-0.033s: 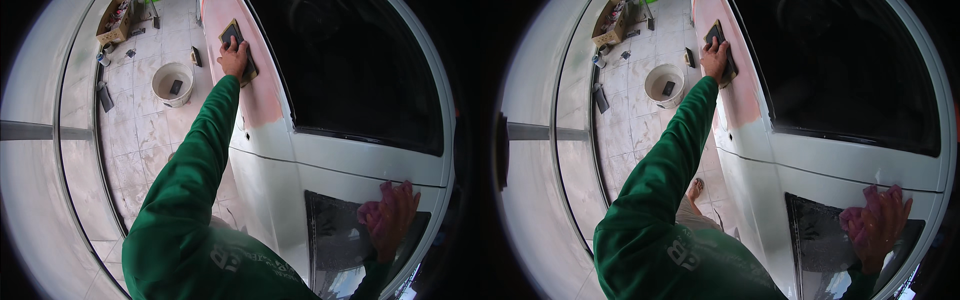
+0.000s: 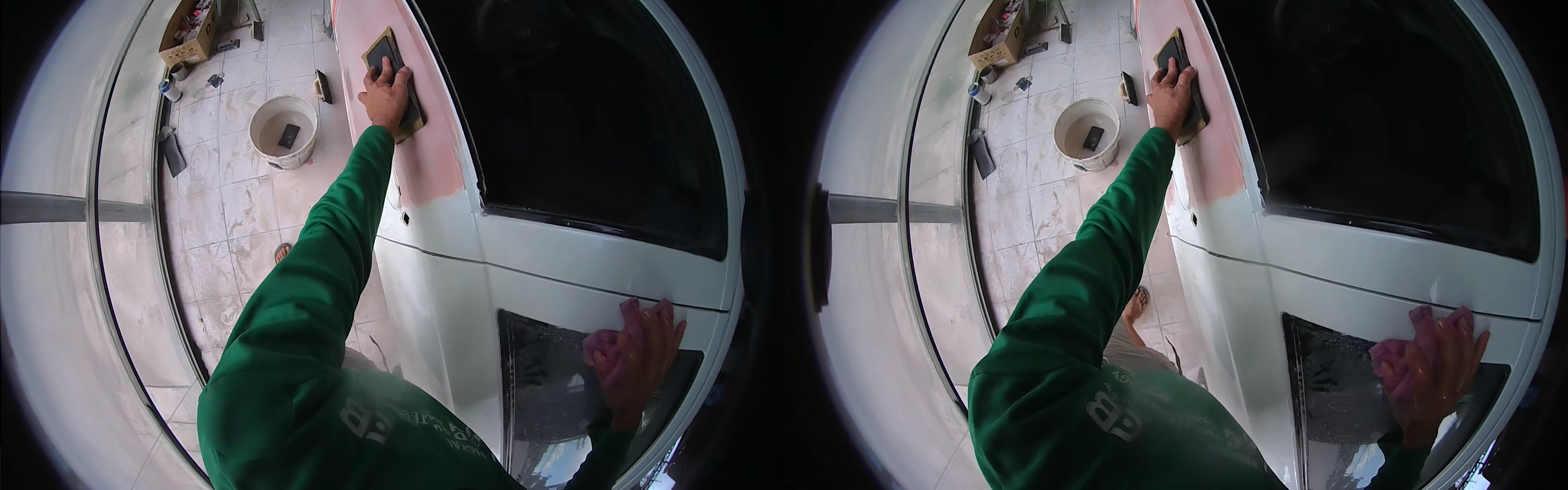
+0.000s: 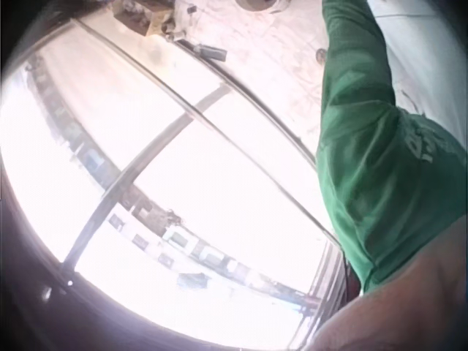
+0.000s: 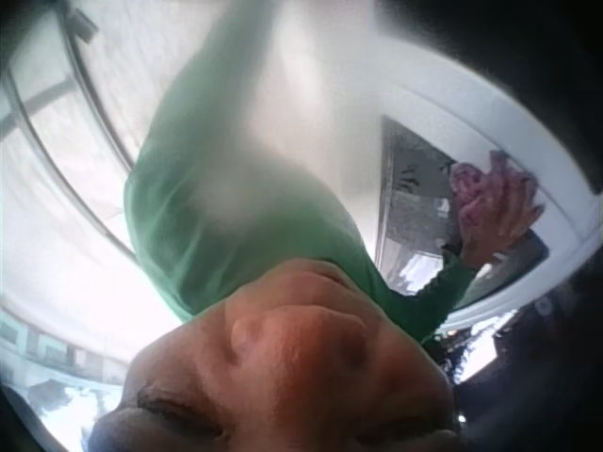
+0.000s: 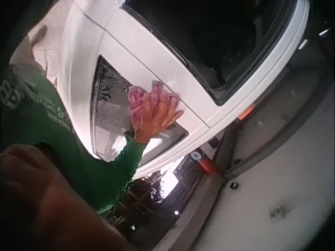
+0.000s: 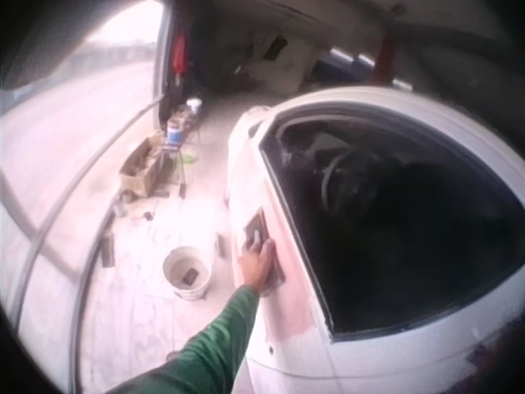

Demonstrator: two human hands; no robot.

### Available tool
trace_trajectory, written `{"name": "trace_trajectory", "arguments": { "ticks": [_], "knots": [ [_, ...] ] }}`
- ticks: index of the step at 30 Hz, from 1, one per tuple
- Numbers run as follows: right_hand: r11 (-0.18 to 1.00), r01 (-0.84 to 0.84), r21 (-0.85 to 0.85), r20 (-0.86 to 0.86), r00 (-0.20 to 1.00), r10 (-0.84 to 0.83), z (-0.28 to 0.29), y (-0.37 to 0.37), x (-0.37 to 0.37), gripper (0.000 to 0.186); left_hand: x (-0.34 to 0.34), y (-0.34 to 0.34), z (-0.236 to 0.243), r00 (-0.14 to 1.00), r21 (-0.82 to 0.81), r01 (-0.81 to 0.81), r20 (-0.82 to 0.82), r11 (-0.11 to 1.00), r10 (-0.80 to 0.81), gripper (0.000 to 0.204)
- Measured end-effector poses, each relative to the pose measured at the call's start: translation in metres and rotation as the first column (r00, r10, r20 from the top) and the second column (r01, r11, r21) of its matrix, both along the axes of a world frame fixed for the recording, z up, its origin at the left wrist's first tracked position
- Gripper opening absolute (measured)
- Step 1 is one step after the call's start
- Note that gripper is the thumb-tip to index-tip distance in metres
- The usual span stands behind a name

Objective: The person sands a pink primer-coated car door using a sanding block and sandpaper, wiping the surface with a cloth between passes. The person also tears a sheet of sandpaper and attaches it to a sanding block.

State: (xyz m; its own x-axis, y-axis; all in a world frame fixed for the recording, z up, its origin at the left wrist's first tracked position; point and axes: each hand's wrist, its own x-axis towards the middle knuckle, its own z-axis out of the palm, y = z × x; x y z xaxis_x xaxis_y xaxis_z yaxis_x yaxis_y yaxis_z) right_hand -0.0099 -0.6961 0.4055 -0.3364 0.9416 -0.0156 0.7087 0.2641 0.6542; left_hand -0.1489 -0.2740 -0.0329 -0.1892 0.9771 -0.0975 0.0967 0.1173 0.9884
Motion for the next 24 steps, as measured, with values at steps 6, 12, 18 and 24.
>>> {"name": "trace_trajectory", "arguments": {
  "ticks": [6, 12, 18, 24],
  "knots": [
    [0.996, 0.089, 0.017, -0.009, 0.996, -0.089, -0.032, 0.024, 0.002, 0.046, 0.006, -0.245, 0.001, 0.998, 0.011, 0.052, 0.040, 0.999, -0.052, 0.062],
    [0.992, 0.111, -0.056, 0.121, 0.987, -0.104, -0.026, 0.035, -0.004, 0.036, 0.000, -0.032, -0.036, 0.991, 0.050, -0.026, 0.134, 0.998, 0.019, 0.063],
    [0.997, 0.073, -0.017, 0.060, 0.996, -0.072, -0.040, 0.042, 0.006, 0.036, 0.017, -0.123, -0.039, 0.999, 0.125, 0.004, 0.051, 0.992, -0.010, 0.064],
    [0.987, 0.142, -0.075, 0.121, 0.984, -0.133, -0.039, 0.040, 0.003, 0.036, 0.018, -0.194, -0.022, 0.995, 0.121, 0.043, 0.080, 0.992, -0.053, 0.061]
  ]
}}
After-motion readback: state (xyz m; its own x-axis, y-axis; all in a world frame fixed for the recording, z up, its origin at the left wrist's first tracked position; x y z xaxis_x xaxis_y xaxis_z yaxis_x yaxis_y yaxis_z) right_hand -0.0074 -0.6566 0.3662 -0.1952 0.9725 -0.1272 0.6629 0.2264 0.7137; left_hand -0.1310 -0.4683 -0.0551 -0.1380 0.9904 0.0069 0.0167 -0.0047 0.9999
